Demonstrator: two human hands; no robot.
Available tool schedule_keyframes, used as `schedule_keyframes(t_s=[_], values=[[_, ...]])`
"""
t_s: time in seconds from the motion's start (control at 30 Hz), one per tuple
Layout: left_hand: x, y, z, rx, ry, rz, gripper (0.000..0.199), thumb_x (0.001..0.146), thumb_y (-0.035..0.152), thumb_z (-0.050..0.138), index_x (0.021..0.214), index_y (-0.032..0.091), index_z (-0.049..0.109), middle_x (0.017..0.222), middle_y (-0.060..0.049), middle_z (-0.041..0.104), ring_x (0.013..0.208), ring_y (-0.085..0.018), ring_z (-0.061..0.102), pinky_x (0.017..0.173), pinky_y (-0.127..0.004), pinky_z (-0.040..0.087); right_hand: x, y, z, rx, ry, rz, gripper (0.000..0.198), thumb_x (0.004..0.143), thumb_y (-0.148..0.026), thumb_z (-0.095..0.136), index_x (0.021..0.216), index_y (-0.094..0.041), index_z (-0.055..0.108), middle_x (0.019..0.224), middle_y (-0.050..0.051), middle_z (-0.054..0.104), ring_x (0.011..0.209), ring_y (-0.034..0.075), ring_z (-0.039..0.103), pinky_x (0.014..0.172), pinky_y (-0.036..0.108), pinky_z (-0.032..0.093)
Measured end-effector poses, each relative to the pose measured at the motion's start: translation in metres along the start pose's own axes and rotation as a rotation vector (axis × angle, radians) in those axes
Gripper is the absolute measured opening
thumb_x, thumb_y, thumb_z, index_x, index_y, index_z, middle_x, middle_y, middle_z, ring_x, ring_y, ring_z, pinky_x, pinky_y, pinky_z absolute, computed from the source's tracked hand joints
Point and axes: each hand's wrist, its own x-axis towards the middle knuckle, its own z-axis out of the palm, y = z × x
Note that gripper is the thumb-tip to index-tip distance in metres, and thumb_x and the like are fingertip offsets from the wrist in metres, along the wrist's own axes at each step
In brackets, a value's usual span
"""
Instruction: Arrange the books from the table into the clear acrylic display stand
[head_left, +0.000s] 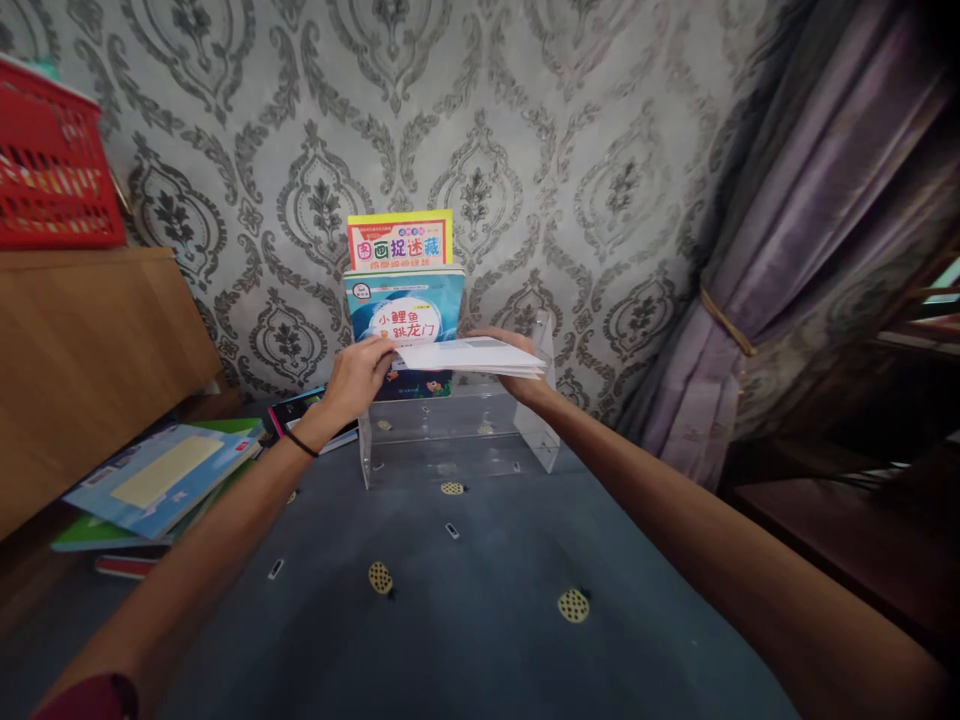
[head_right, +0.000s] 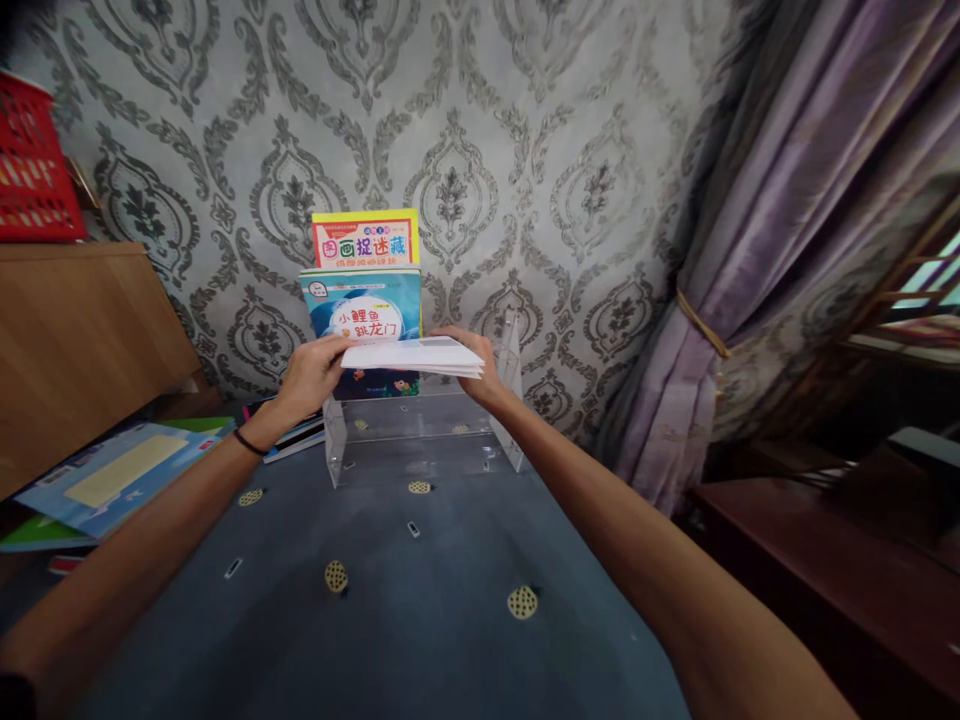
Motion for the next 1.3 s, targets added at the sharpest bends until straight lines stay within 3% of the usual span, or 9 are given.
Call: schedule_keyframes(t_s=[0.13,0.4,0.7,0.87,1.07,1.3], values=[[0.004,0.001,-0.004,-0.019,-0.006,0.039,0.024,0.097,0.022,0.050,0.093,0.018,0.073,0.092,-0.007,0.073,0.086,-0.020,0.066,0.077,-0.028,0.050,0.001,-0.007,-0.003,0.029,-0.019,-0.026,0.032,0.085,-0.047,0.059,0.098,-0.023,0.077,0.104,0.008,0.079,0.100,0.031,0.073,0.093,0.044,0.056],[0.010,0.008,0.000,-0.095,0.029,0.151,0.023,0.098,0.020,0.049,0.101,0.018,0.071,0.094,-0.007,0.072,0.088,-0.019,0.065,0.078,-0.032,0.051,-0.005,-0.005,-0.005,0.083,0.001,0.094,0.034,0.076,-0.037,0.064,0.101,-0.018,0.078,0.111,0.010,0.078,0.106,0.032,0.071,0.096,0.040,0.054],[0.011,0.001,0.005,-0.044,-0.012,0.127,0.022,0.097,0.018,0.048,0.092,0.016,0.070,0.088,-0.007,0.071,0.083,-0.019,0.064,0.074,-0.030,0.050,-0.007,0.006,-0.002,0.035,-0.061,0.124,0.029,0.071,-0.031,0.070,0.096,-0.019,0.080,0.095,0.007,0.080,0.092,0.031,0.074,0.086,0.040,0.056],[0.008,-0.002,0.002,-0.004,-0.030,0.076,0.021,0.096,0.017,0.050,0.089,0.017,0.069,0.089,-0.006,0.072,0.082,-0.019,0.064,0.074,-0.029,0.048,-0.007,-0.003,-0.002,-0.099,-0.071,0.083,0.025,0.087,-0.042,0.062,0.097,-0.026,0.080,0.102,0.005,0.080,0.100,0.030,0.072,0.091,0.043,0.055],[0.008,-0.003,-0.001,0.057,-0.048,0.028,0.019,0.096,0.018,0.051,0.090,0.018,0.069,0.092,-0.007,0.074,0.084,-0.020,0.066,0.071,-0.028,0.046,-0.011,-0.024,0.000,-0.031,0.044,-0.034,0.039,0.089,-0.053,0.060,0.108,-0.022,0.074,0.104,0.008,0.077,0.096,0.027,0.070,0.087,0.040,0.055],[0.009,-0.013,-0.005,0.128,-0.064,-0.023,0.018,0.094,0.021,0.053,0.082,0.021,0.068,0.081,-0.004,0.072,0.076,-0.020,0.065,0.068,-0.029,0.044,-0.009,-0.026,0.008,0.026,0.059,0.110,0.040,0.085,-0.060,0.060,0.082,-0.022,0.073,0.078,0.004,0.072,0.077,0.025,0.067,0.072,0.035,0.055]])
